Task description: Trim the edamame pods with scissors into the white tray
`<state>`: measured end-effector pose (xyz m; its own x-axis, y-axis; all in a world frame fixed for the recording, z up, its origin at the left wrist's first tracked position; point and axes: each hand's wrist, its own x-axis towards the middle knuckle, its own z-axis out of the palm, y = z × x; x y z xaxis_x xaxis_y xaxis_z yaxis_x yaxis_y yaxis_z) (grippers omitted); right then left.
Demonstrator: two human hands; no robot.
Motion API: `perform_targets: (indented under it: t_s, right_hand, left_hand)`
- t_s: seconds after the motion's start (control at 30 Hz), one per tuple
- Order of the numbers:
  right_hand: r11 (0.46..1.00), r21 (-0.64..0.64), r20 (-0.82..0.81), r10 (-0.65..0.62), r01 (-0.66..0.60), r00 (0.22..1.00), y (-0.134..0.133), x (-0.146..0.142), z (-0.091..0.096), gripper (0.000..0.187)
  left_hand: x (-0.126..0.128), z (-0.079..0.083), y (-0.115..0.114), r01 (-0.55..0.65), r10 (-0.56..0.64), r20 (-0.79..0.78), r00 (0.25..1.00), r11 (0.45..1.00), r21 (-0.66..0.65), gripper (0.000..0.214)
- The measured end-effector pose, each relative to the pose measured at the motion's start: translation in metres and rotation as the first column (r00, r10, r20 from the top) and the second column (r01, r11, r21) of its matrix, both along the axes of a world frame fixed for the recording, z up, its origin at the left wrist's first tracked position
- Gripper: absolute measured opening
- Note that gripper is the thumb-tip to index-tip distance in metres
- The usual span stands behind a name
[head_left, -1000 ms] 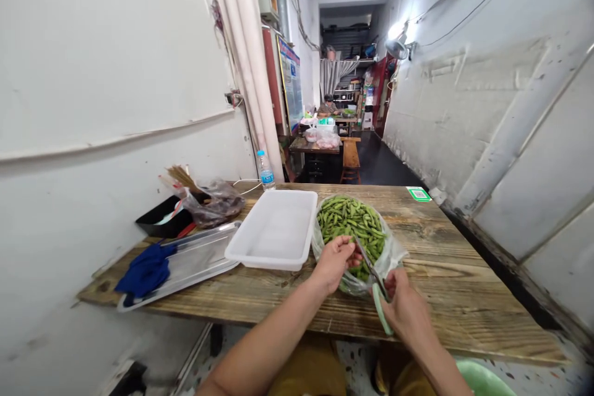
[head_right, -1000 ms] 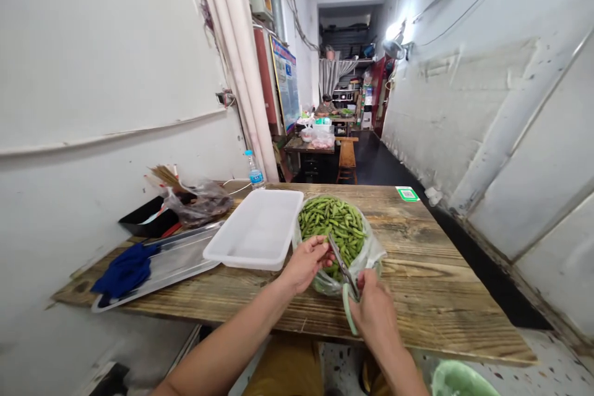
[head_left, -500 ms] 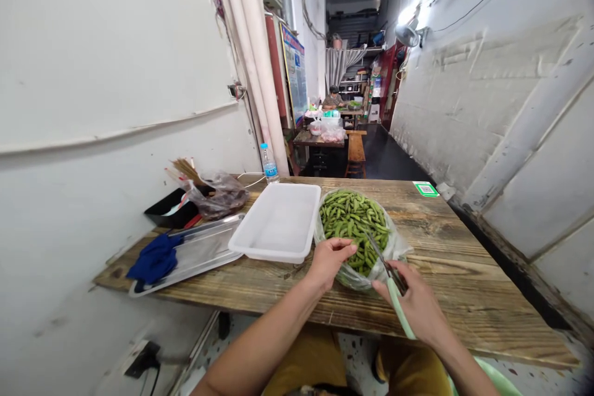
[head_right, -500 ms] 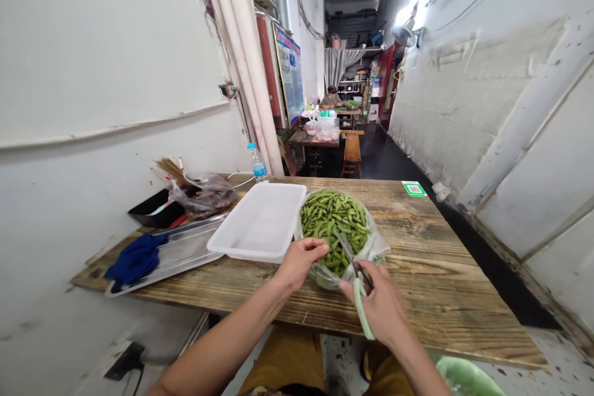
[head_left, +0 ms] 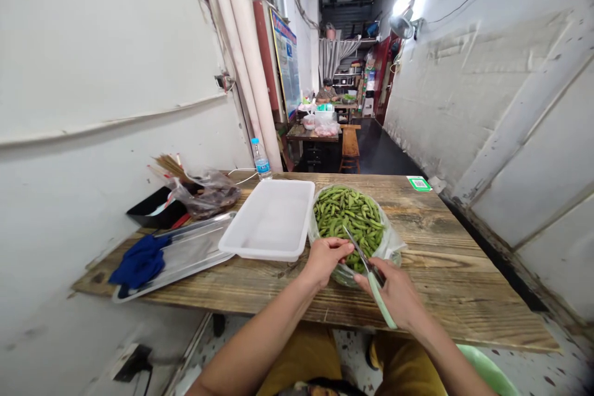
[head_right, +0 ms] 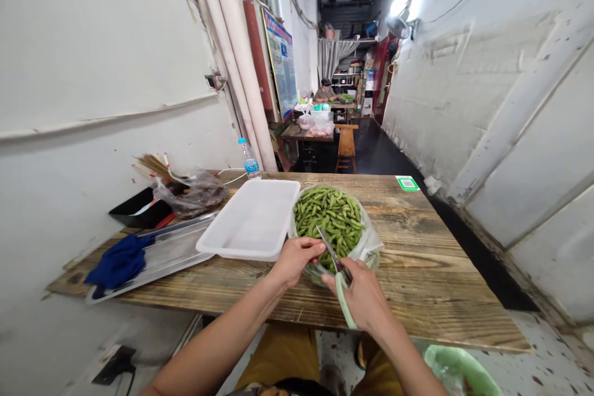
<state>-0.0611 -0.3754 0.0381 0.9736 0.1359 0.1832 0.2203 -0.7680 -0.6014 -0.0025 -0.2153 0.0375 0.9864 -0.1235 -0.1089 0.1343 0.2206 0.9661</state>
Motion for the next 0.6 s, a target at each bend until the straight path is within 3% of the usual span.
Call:
perform_targets:
  t_s: [0.1,0.2,0.3,0.4,0.6]
  right_hand:
    - [1.000,0.020,0.026,0.016,-0.016,1.000,-0.002,0.003,-0.004,0.040]
    - [1.000,0.021,0.018,-0.010,0.010,1.000,-0.005,0.002,-0.005,0.040]
    - [0.999,0.005,0.014,-0.043,0.043,0.999,-0.004,-0.002,-0.002,0.043]
    - [0.998,-0.034,0.013,-0.059,0.059,0.998,-0.001,-0.009,-0.001,0.044]
    - [0.992,-0.065,-0.008,-0.107,0.106,0.994,0.001,-0.012,-0.002,0.044]
  left_hand:
    - [0.003,-0.001,0.003,0.015,-0.015,-0.042,0.999,1.000,-0.001,0.028]
    - [0.006,0.001,0.005,-0.025,0.001,-0.152,0.988,0.988,-0.155,0.022]
    - [0.007,0.003,0.005,-0.102,0.003,-0.251,0.968,0.919,-0.381,0.017]
    - [0.003,0.004,0.000,-0.162,-0.004,-0.306,0.952,0.842,-0.515,0.017]
    - [-0.007,0.004,-0.008,-0.159,-0.044,-0.327,0.944,0.808,-0.568,0.018]
